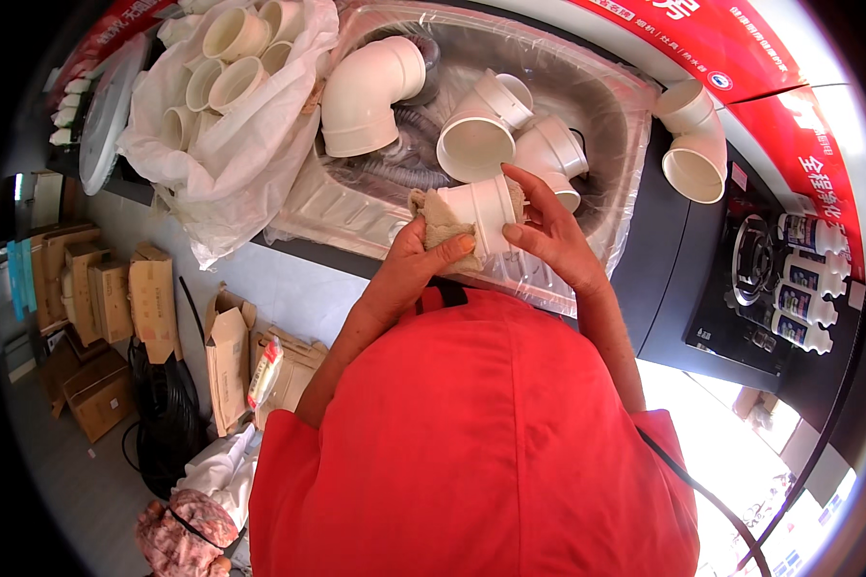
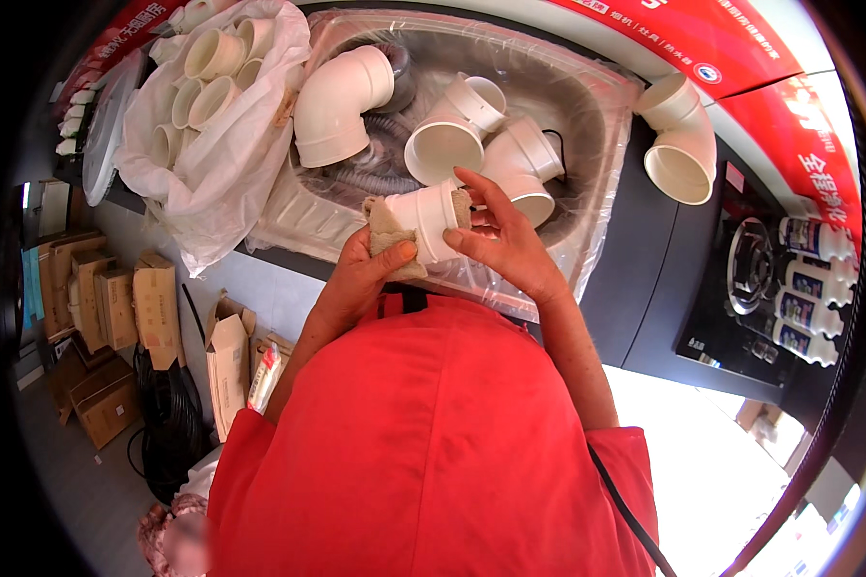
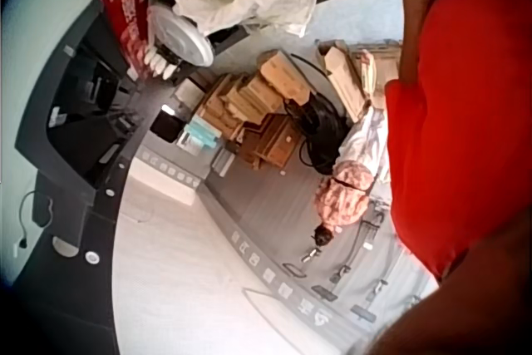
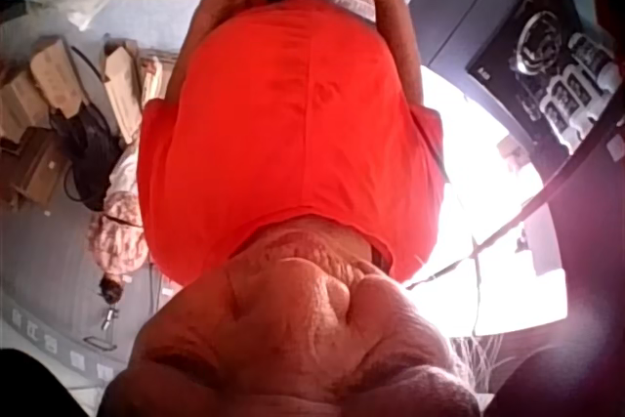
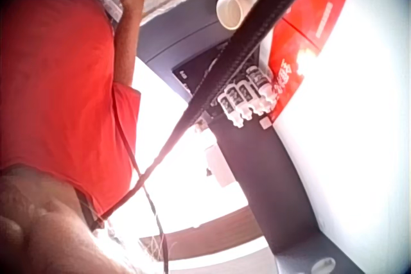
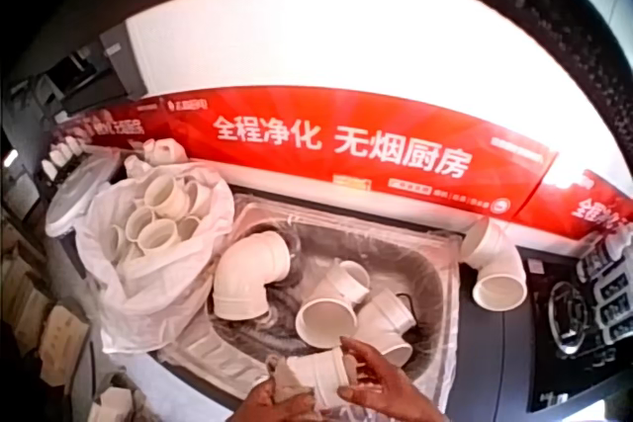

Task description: The person wipes white plastic pipe fittings with a cloth. They pick up individual fittings from a metal bin, wipe the exterior and interior surfaces, and place them into a white bag. The process is repeated for multiple fittings throughout the clip.

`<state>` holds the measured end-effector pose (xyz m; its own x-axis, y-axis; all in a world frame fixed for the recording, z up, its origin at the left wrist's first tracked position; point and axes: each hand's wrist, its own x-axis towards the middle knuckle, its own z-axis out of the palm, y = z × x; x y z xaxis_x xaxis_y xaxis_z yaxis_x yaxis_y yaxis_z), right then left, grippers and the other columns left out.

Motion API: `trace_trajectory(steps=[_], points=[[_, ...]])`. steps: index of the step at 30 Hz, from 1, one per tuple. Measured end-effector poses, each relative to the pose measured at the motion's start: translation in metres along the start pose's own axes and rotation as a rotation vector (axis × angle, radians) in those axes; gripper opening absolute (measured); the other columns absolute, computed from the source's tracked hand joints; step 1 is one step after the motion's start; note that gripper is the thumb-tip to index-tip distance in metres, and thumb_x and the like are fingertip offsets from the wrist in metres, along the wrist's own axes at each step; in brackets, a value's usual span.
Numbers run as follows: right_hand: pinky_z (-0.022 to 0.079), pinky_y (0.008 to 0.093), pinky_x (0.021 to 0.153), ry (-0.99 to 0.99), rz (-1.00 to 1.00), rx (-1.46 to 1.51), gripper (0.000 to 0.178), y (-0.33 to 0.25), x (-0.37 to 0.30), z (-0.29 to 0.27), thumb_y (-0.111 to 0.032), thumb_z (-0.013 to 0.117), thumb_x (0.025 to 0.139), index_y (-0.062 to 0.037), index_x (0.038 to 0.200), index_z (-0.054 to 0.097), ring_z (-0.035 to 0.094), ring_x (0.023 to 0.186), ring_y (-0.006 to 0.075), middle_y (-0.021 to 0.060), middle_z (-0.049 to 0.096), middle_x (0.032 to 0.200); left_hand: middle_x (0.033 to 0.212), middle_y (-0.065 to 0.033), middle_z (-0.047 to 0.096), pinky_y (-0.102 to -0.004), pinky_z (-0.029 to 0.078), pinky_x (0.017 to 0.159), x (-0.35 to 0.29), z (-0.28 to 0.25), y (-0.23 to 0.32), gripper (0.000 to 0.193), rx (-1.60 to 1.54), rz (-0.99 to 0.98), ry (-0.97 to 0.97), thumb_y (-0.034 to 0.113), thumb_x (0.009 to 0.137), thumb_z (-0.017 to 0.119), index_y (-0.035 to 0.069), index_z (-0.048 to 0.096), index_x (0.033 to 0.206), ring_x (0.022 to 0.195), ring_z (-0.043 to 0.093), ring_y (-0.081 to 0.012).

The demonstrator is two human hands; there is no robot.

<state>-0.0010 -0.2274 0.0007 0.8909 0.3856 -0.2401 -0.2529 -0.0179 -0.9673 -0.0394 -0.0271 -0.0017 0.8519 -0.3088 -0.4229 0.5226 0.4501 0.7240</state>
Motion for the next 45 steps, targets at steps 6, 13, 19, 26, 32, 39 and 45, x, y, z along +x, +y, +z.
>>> trace_trajectory(steps=[6, 13, 19, 26, 32, 39, 45], points=[[0.043, 0.0279, 0.078, 0.076, 0.225, 0.04, 0.066, -0.003, 0.005, -0.005, -0.038, 0.065, 0.08, -0.0051, 0.133, 0.042, 0.052, 0.087, 0.0146, 0.009, 0.054, 0.101, 0.114, -0.0074, 0.058, -0.0302, 0.045, 0.091, -0.004, 0.008, 0.005, 0.044, 0.169, 0.036, -0.044, 0.015, 0.086, 0.064, 0.0, 0.047, 0.124, 0.102, 0.057, -0.0158], [0.041, 0.0304, 0.09, -0.041, -0.024, 0.094, 0.086, 0.001, 0.0, -0.004, -0.035, 0.076, 0.073, -0.004, 0.139, 0.031, 0.052, 0.105, 0.0188, 0.0128, 0.051, 0.119, 0.117, -0.0092, 0.056, -0.0312, 0.045, 0.092, -0.001, -0.002, 0.004, 0.043, -0.132, 0.017, 0.002, 0.016, 0.088, 0.059, 0.0, 0.045, 0.125, 0.106, 0.056, -0.0176], [0.032, 0.0341, 0.103, -0.06, -0.123, 0.195, 0.1, 0.009, 0.003, 0.012, -0.031, 0.083, 0.064, -0.0032, 0.141, 0.025, 0.042, 0.123, 0.0211, 0.0106, 0.041, 0.135, 0.122, -0.0111, 0.053, -0.0364, 0.044, 0.096, 0.006, -0.011, -0.003, 0.043, -0.508, 0.041, -0.082, 0.016, 0.091, 0.055, 0.001, 0.04, 0.128, 0.11, 0.053, -0.0215], [0.033, 0.0331, 0.102, 0.012, -0.026, 0.344, 0.09, 0.009, 0.001, 0.015, -0.027, 0.083, 0.063, -0.0024, 0.135, 0.035, 0.045, 0.119, 0.0187, 0.0083, 0.049, 0.126, 0.121, -0.0091, 0.052, -0.0365, 0.043, 0.095, 0.002, -0.011, -0.004, 0.043, -0.453, 0.003, -0.142, 0.02, 0.092, 0.053, 0.003, 0.038, 0.129, 0.112, 0.052, -0.0206], [0.038, 0.0313, 0.097, 0.096, -0.065, 0.391, 0.082, -0.005, 0.002, 0.012, -0.023, 0.083, 0.062, 0.0007, 0.129, 0.041, 0.051, 0.112, 0.0177, 0.0079, 0.054, 0.118, 0.115, -0.0067, 0.055, -0.0317, 0.045, 0.09, 0.004, 0.001, 0.0, 0.037, -0.43, 0.045, -0.14, 0.021, 0.094, 0.053, 0.002, 0.043, 0.124, 0.105, 0.054, -0.0154], [0.041, 0.0329, 0.095, 0.277, -0.173, 0.431, 0.072, -0.006, 0.002, 0.001, -0.035, 0.073, 0.073, 0.0001, 0.128, 0.043, 0.053, 0.11, 0.019, 0.0089, 0.055, 0.119, 0.111, -0.0069, 0.059, -0.03, 0.046, 0.088, 0.006, 0.004, 0.005, 0.035, -0.342, 0.07, -0.13, 0.02, 0.092, 0.055, 0.0, 0.048, 0.12, 0.101, 0.057, -0.0146], [0.04, 0.0339, 0.094, 0.49, -0.258, 0.156, 0.087, -0.029, -0.003, -0.057, -0.054, 0.069, 0.07, 0.0044, 0.128, 0.041, 0.054, 0.106, 0.0201, 0.0123, 0.054, 0.117, 0.114, -0.0079, 0.059, -0.0294, 0.047, 0.089, 0.002, -0.008, 0.002, 0.034, -0.389, 0.04, -0.057, 0.018, 0.092, 0.055, -0.001, 0.049, 0.12, 0.102, 0.058, -0.0155]])
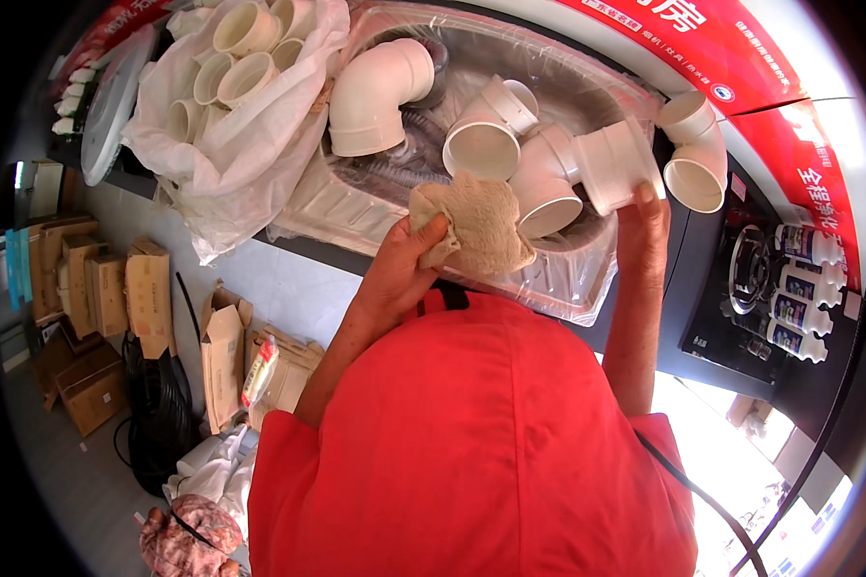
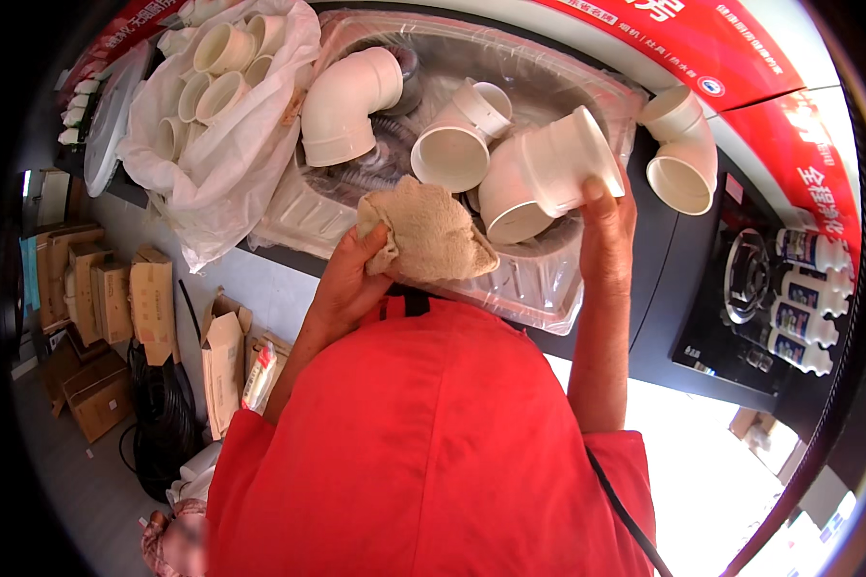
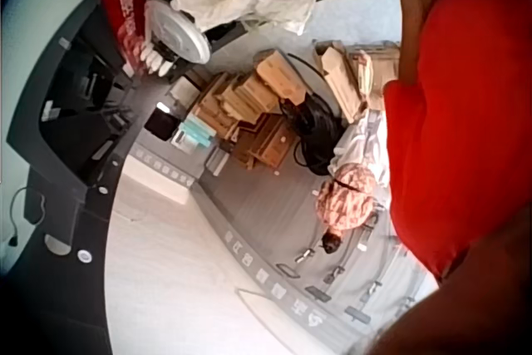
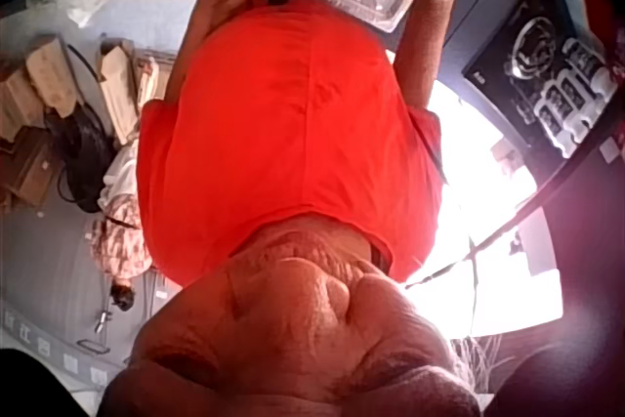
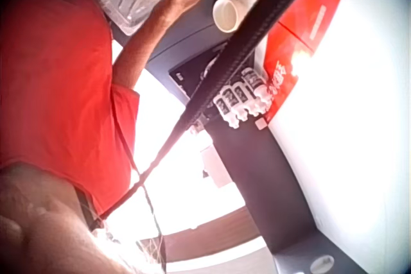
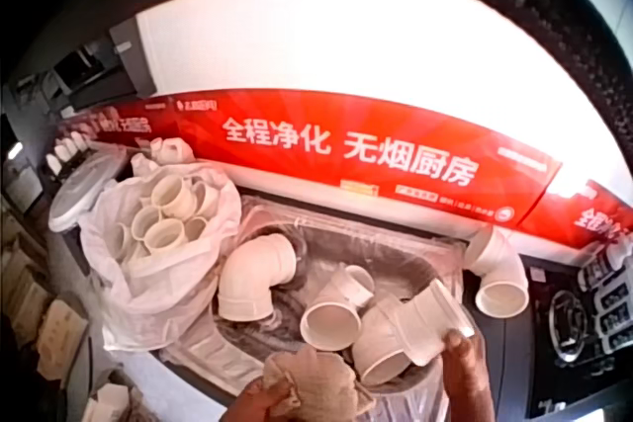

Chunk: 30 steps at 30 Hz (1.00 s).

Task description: The person wipes white plastic pipe fittings with a cloth. They pick up individual fittings from a metal bin, wipe the exterior and interior surfaces, and place them into a white bag. The process is repeated for multiple fittings throughout the clip.

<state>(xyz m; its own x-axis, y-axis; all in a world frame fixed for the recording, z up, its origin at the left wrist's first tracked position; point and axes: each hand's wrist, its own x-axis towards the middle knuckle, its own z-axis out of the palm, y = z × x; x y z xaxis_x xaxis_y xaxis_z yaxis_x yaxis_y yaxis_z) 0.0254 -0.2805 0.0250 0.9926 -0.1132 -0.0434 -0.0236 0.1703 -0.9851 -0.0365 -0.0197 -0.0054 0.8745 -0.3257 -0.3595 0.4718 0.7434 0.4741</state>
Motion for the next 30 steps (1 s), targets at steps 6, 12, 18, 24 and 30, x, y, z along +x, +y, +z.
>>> trace_trajectory(steps=[6, 12, 18, 24, 30], points=[[0.04, 0.0331, 0.097, -0.209, -0.218, -0.425, 0.084, 0.002, -0.017, 0.026, -0.014, 0.083, 0.056, -0.0016, 0.128, 0.043, 0.051, 0.113, 0.0194, 0.0098, 0.053, 0.122, 0.118, -0.0078, 0.056, -0.0317, 0.045, 0.09, 0.01, 0.001, -0.003, 0.043, 0.115, -0.043, 0.061, 0.025, 0.092, 0.055, 0.001, 0.044, 0.126, 0.106, 0.056, -0.0173], [0.042, 0.0395, 0.094, -0.359, -0.465, -0.803, 0.085, -0.014, -0.027, 0.052, -0.012, 0.082, 0.052, -0.0101, 0.128, 0.046, 0.049, 0.112, 0.0308, 0.0119, 0.05, 0.121, 0.122, -0.0073, 0.052, -0.0297, 0.04, 0.097, 0.004, 0.019, 0.002, 0.06, 0.155, -0.015, -0.033, 0.037, 0.086, 0.062, 0.0, 0.041, 0.128, 0.111, 0.052, -0.0158], [0.04, 0.0402, 0.096, -0.5, -0.548, -0.916, 0.083, -0.021, -0.031, 0.06, -0.01, 0.078, 0.052, -0.0138, 0.129, 0.047, 0.046, 0.117, 0.0309, 0.0105, 0.047, 0.125, 0.116, -0.0077, 0.057, -0.0286, 0.045, 0.089, 0.011, 0.018, -0.002, 0.048, 0.492, -0.027, 0.163, 0.025, 0.088, 0.06, 0.001, 0.044, 0.125, 0.104, 0.056, -0.0148], [0.036, 0.0388, 0.102, -0.539, -0.441, -0.757, 0.088, -0.023, -0.026, 0.048, -0.011, 0.08, 0.055, -0.0114, 0.134, 0.041, 0.041, 0.124, 0.03, 0.0107, 0.043, 0.133, 0.105, -0.0072, 0.062, -0.0266, 0.05, 0.082, 0.011, 0.013, -0.004, 0.038, 0.429, -0.028, 0.198, 0.016, 0.086, 0.06, 0.0, 0.05, 0.119, 0.093, 0.061, -0.0139], [0.032, 0.0369, 0.105, -0.666, -0.132, -0.319, 0.092, -0.002, -0.026, 0.034, -0.013, 0.08, 0.059, -0.0102, 0.139, 0.034, 0.04, 0.127, 0.0234, 0.0092, 0.041, 0.138, 0.105, -0.0073, 0.063, -0.028, 0.051, 0.08, 0.006, 0.015, 0.003, 0.034, 0.417, -0.1, 0.151, 0.013, 0.085, 0.059, 0.001, 0.053, 0.116, 0.092, 0.062, -0.0144]])
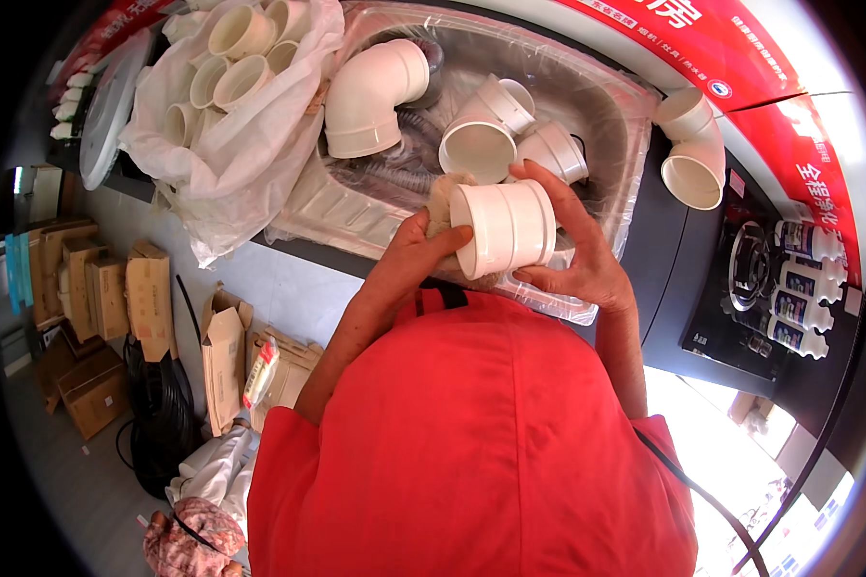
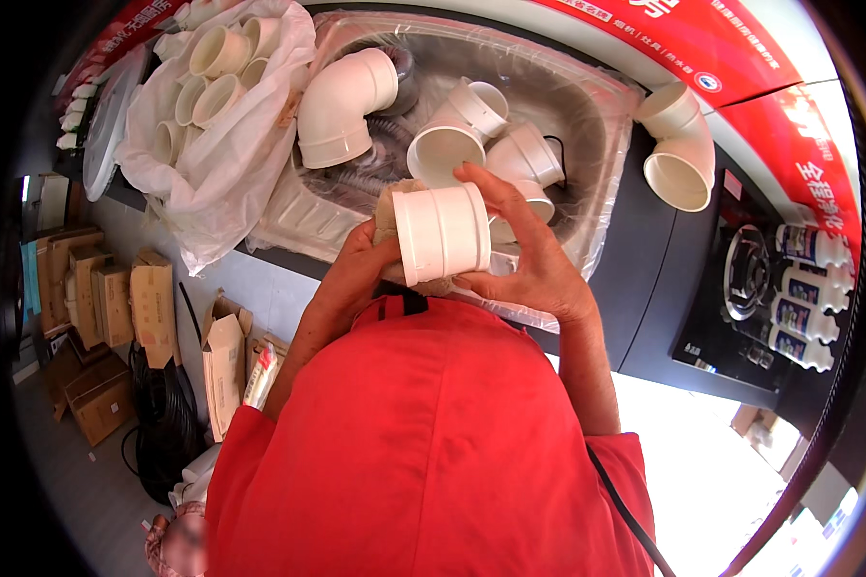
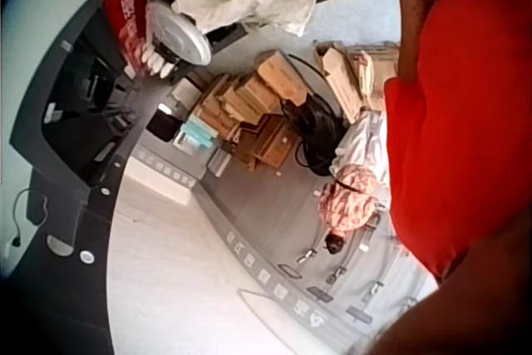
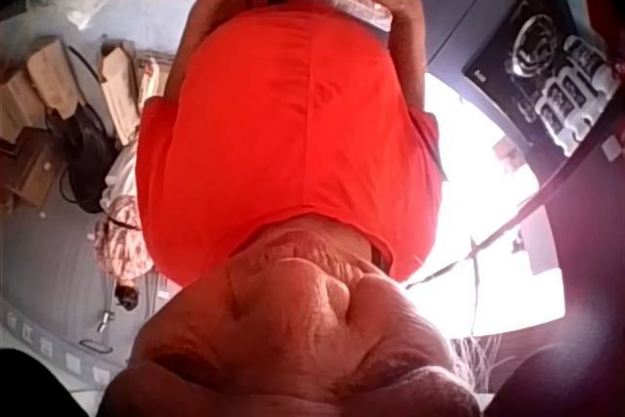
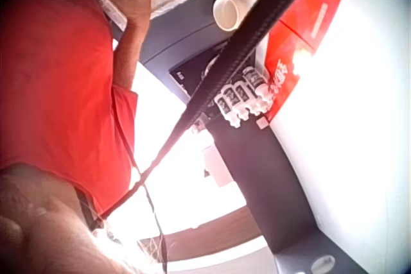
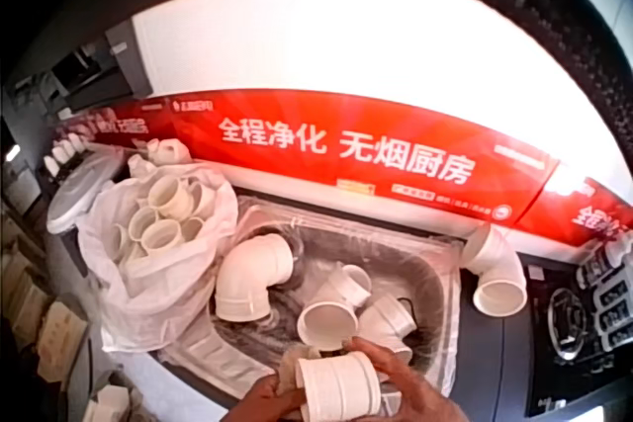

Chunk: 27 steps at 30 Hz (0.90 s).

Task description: The person wipes white plastic pipe fittings with a cloth. They pick up individual fittings from a metal bin, wipe the exterior and interior surfaces, and place them into a white bag. The process is repeated for multiple fittings throughout the clip.

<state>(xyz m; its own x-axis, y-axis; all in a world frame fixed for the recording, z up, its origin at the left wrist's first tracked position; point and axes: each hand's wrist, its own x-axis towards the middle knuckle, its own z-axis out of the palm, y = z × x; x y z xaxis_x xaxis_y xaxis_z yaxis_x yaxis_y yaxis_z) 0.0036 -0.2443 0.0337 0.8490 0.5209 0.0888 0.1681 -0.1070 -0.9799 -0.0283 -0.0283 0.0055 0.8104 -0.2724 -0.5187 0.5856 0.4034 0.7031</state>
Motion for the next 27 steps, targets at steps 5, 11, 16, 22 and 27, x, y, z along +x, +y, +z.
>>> trace_trajectory(steps=[5, 11, 16, 22, 27], points=[[0.034, 0.0366, 0.103, 0.041, 0.116, 0.195, 0.092, 0.006, -0.001, 0.003, -0.012, 0.08, 0.061, -0.0075, 0.139, 0.032, 0.043, 0.124, 0.0197, 0.0094, 0.044, 0.135, 0.104, -0.007, 0.063, -0.029, 0.051, 0.081, -0.002, -0.001, -0.001, 0.032, -0.078, -0.043, -0.012, 0.017, 0.087, 0.06, 0.002, 0.054, 0.115, 0.093, 0.062, -0.014], [0.037, 0.0359, 0.099, 0.357, 0.251, 0.277, 0.088, 0.024, -0.004, -0.013, -0.016, 0.078, 0.065, -0.0051, 0.139, 0.031, 0.048, 0.117, 0.0212, 0.0113, 0.049, 0.127, 0.105, -0.0047, 0.062, -0.0278, 0.049, 0.08, 0.005, -0.019, 0.001, 0.03, -0.203, 0.118, 0.123, 0.022, 0.089, 0.06, 0.003, 0.056, 0.112, 0.092, 0.061, -0.0137], [0.04, 0.0351, 0.095, 0.331, 0.315, 0.22, 0.086, 0.03, -0.012, -0.014, -0.018, 0.076, 0.067, -0.005, 0.139, 0.031, 0.051, 0.113, 0.0214, 0.0113, 0.05, 0.124, 0.106, -0.0047, 0.062, -0.0294, 0.048, 0.084, 0.006, -0.029, 0.02, 0.028, -0.286, 0.379, 0.202, 0.019, 0.09, 0.057, 0.003, 0.056, 0.113, 0.095, 0.06, -0.0145], [0.04, 0.032, 0.096, 0.286, 0.316, 0.384, 0.083, 0.03, -0.008, 0.004, -0.012, 0.074, 0.069, -0.0019, 0.139, 0.03, 0.049, 0.113, 0.02, 0.0114, 0.048, 0.126, 0.109, -0.0059, 0.06, -0.0281, 0.046, 0.086, -0.021, -0.003, 0.033, 0.033, -0.154, 0.496, 0.04, 0.018, 0.089, 0.059, -0.001, 0.054, 0.116, 0.099, 0.058, -0.0133], [0.033, 0.0343, 0.103, 0.177, 0.289, 0.444, 0.087, 0.023, -0.005, 0.012, -0.02, 0.076, 0.07, -0.0013, 0.14, 0.028, 0.044, 0.121, 0.0204, 0.0106, 0.045, 0.132, 0.111, -0.0055, 0.058, -0.0255, 0.046, 0.084, -0.017, -0.012, 0.007, 0.039, 0.086, 0.317, -0.134, 0.016, 0.088, 0.061, -0.001, 0.049, 0.121, 0.1, 0.055, -0.0107]])
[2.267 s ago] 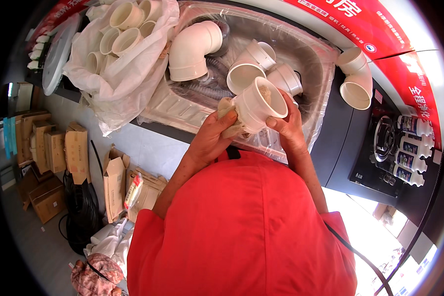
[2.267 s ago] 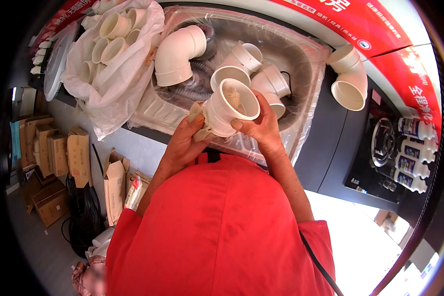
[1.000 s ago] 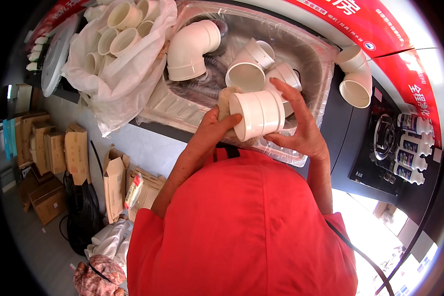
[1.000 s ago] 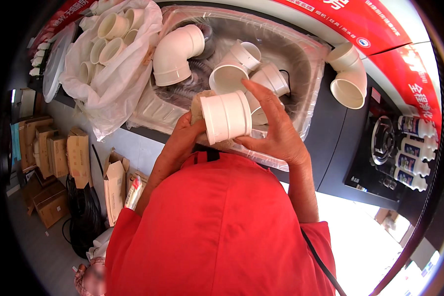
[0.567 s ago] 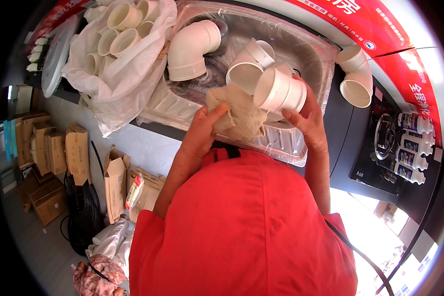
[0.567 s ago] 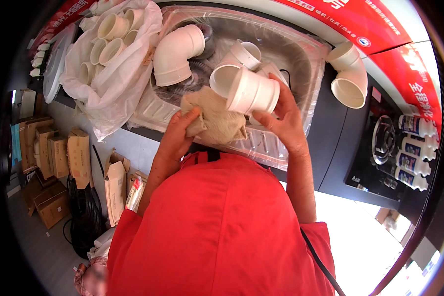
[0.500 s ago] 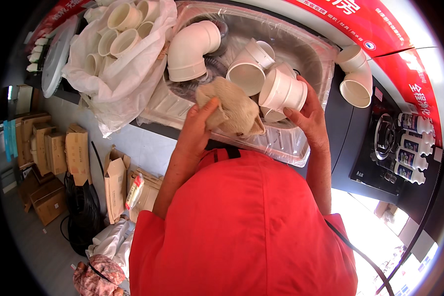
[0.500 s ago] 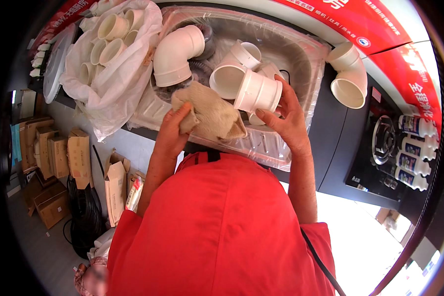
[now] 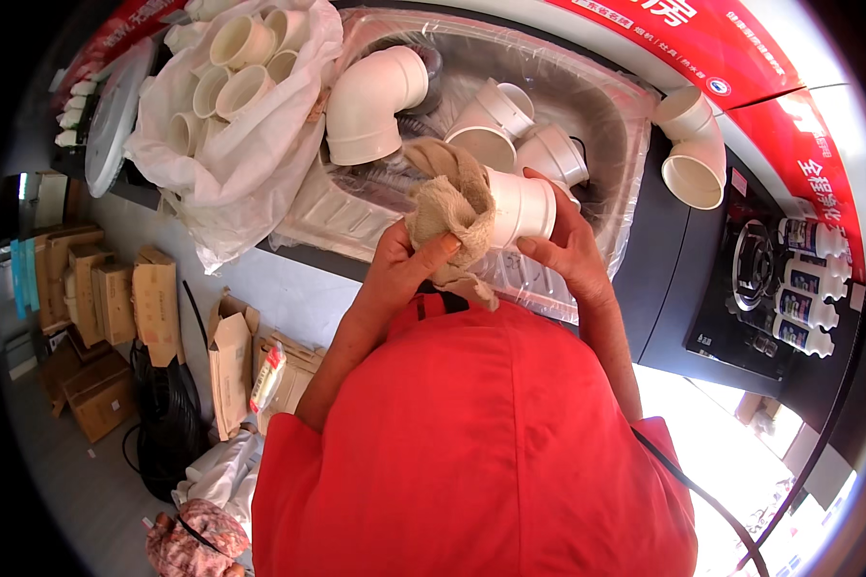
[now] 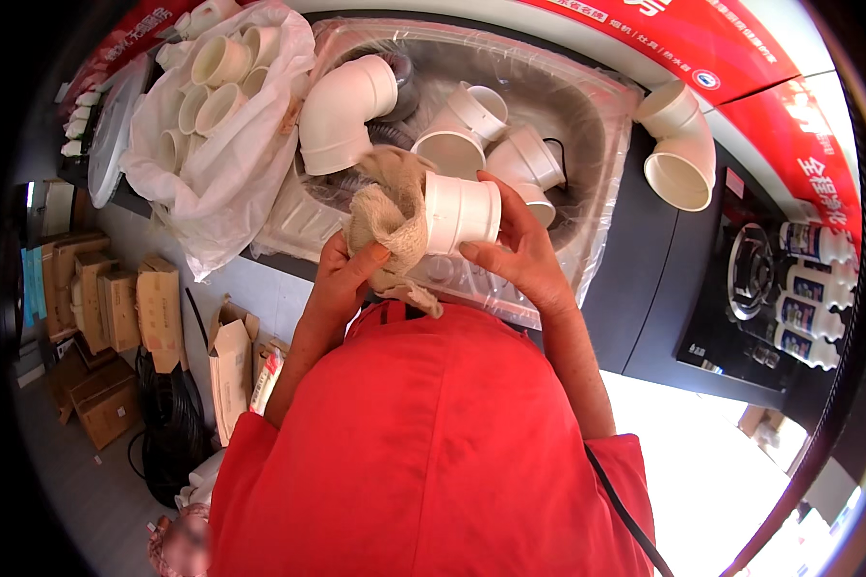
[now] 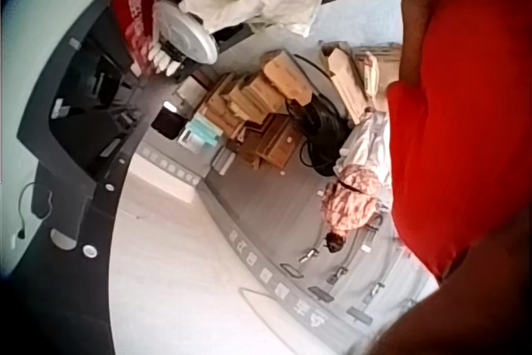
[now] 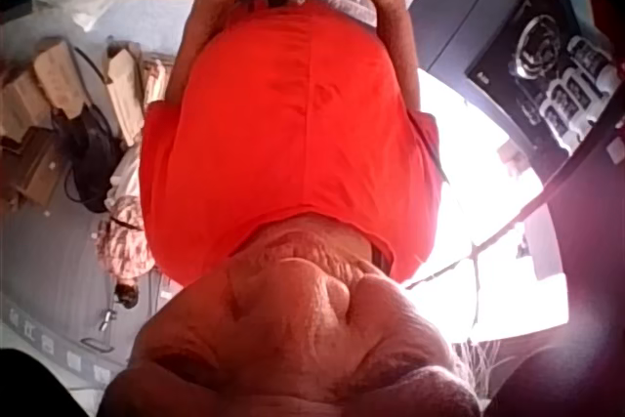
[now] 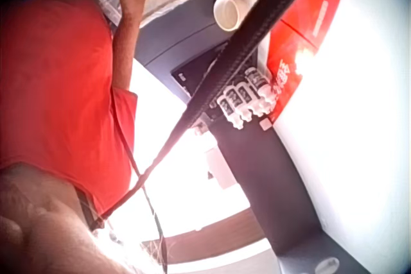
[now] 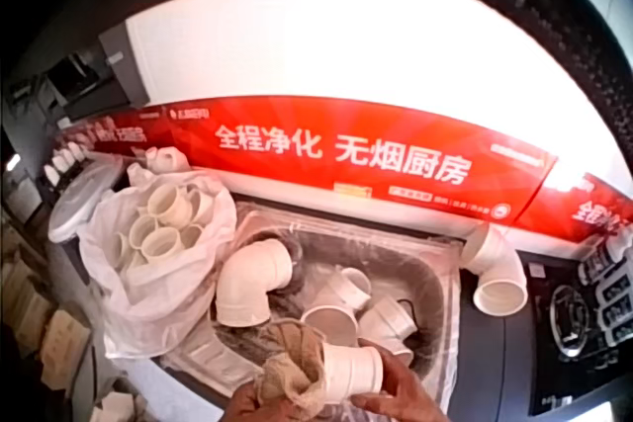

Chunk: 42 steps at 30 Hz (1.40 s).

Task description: The person wipes white plastic pipe fittings with a cloth. They pick up individual fittings from a metal bin, wipe the exterior and interior surfaces, and place them into a white bag. The process is repeated for multiple fittings throughout the clip.

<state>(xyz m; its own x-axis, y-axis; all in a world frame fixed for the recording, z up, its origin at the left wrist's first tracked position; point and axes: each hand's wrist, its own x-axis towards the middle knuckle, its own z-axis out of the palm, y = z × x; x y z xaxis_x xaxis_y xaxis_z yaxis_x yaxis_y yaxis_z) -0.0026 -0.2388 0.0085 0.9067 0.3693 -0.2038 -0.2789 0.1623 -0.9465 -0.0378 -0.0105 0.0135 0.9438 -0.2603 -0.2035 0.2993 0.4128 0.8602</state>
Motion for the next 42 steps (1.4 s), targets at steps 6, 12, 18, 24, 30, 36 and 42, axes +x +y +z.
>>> trace_trajectory(steps=[6, 12, 18, 24, 30, 36, 42], points=[[0.034, 0.0356, 0.102, -0.012, -0.011, -0.012, 0.086, 0.003, -0.004, -0.001, -0.021, 0.076, 0.069, -0.0027, 0.139, 0.031, 0.045, 0.12, 0.0199, 0.0113, 0.046, 0.131, 0.112, -0.0056, 0.058, -0.0274, 0.044, 0.087, 0.001, 0.017, 0.015, 0.047, 0.059, -0.024, 0.0, 0.018, 0.084, 0.065, 0.001, 0.048, 0.124, 0.102, 0.055, -0.0117], [0.038, 0.0347, 0.098, -0.012, -0.023, -0.173, 0.086, -0.006, -0.004, 0.005, -0.023, 0.077, 0.067, -0.0053, 0.139, 0.033, 0.048, 0.117, 0.019, 0.0109, 0.05, 0.127, 0.089, -0.0018, 0.057, -0.0231, 0.048, 0.053, -0.004, 0.017, 0.017, 0.039, 0.156, -0.147, -0.17, 0.013, 0.083, 0.067, 0.003, 0.049, 0.116, 0.067, 0.057, -0.0075], [0.04, 0.034, 0.096, -0.037, -0.06, -0.18, 0.085, -0.003, -0.007, 0.007, -0.022, 0.077, 0.067, -0.0051, 0.138, 0.034, 0.05, 0.114, 0.0183, 0.0109, 0.051, 0.126, 0.09, -0.0028, 0.058, -0.0236, 0.048, 0.058, -0.006, 0.023, 0.025, 0.034, 0.272, -0.062, -0.184, 0.009, 0.081, 0.067, 0.003, 0.051, 0.11, 0.072, 0.056, -0.0074], [0.04, 0.0332, 0.095, -0.037, -0.022, -0.147, 0.085, -0.004, -0.009, 0.008, -0.024, 0.077, 0.067, -0.003, 0.138, 0.034, 0.05, 0.114, 0.0189, 0.0109, 0.05, 0.127, 0.105, -0.0052, 0.057, -0.0256, 0.048, 0.073, 0.003, 0.016, 0.02, 0.046, 0.555, 0.098, -0.38, 0.013, 0.078, 0.07, 0.002, 0.049, 0.117, 0.089, 0.055, -0.0091], [0.041, 0.0328, 0.093, -0.034, 0.046, -0.068, 0.083, -0.001, -0.009, 0.008, -0.024, 0.076, 0.07, -0.0019, 0.138, 0.034, 0.05, 0.113, 0.0191, 0.0104, 0.049, 0.128, 0.098, -0.003, 0.059, -0.0269, 0.046, 0.076, 0.006, 0.016, 0.024, 0.041, 0.527, -0.194, -0.325, 0.014, 0.08, 0.069, 0.001, 0.051, 0.115, 0.087, 0.055, -0.0101], [0.042, 0.0318, 0.091, 0.02, 0.043, -0.003, 0.078, 0.0, -0.002, 0.014, -0.022, 0.074, 0.073, -0.0016, 0.137, 0.034, 0.051, 0.112, 0.0199, 0.0114, 0.05, 0.127, 0.1, -0.0045, 0.059, -0.0255, 0.046, 0.076, 0.004, 0.025, 0.018, 0.04, 0.321, 0.019, -0.048, 0.015, 0.082, 0.068, 0.0, 0.051, 0.114, 0.088, 0.055, -0.01], [0.045, 0.0314, 0.088, 0.03, 0.054, -0.102, 0.076, 0.007, 0.005, 0.016, -0.02, 0.073, 0.074, -0.0017, 0.136, 0.034, 0.052, 0.109, 0.0189, 0.0106, 0.052, 0.123, 0.102, -0.0035, 0.059, -0.0246, 0.046, 0.078, 0.004, 0.02, 0.013, 0.04, 0.227, 0.13, 0.118, 0.012, 0.082, 0.067, 0.0, 0.05, 0.117, 0.091, 0.054, -0.0089]])
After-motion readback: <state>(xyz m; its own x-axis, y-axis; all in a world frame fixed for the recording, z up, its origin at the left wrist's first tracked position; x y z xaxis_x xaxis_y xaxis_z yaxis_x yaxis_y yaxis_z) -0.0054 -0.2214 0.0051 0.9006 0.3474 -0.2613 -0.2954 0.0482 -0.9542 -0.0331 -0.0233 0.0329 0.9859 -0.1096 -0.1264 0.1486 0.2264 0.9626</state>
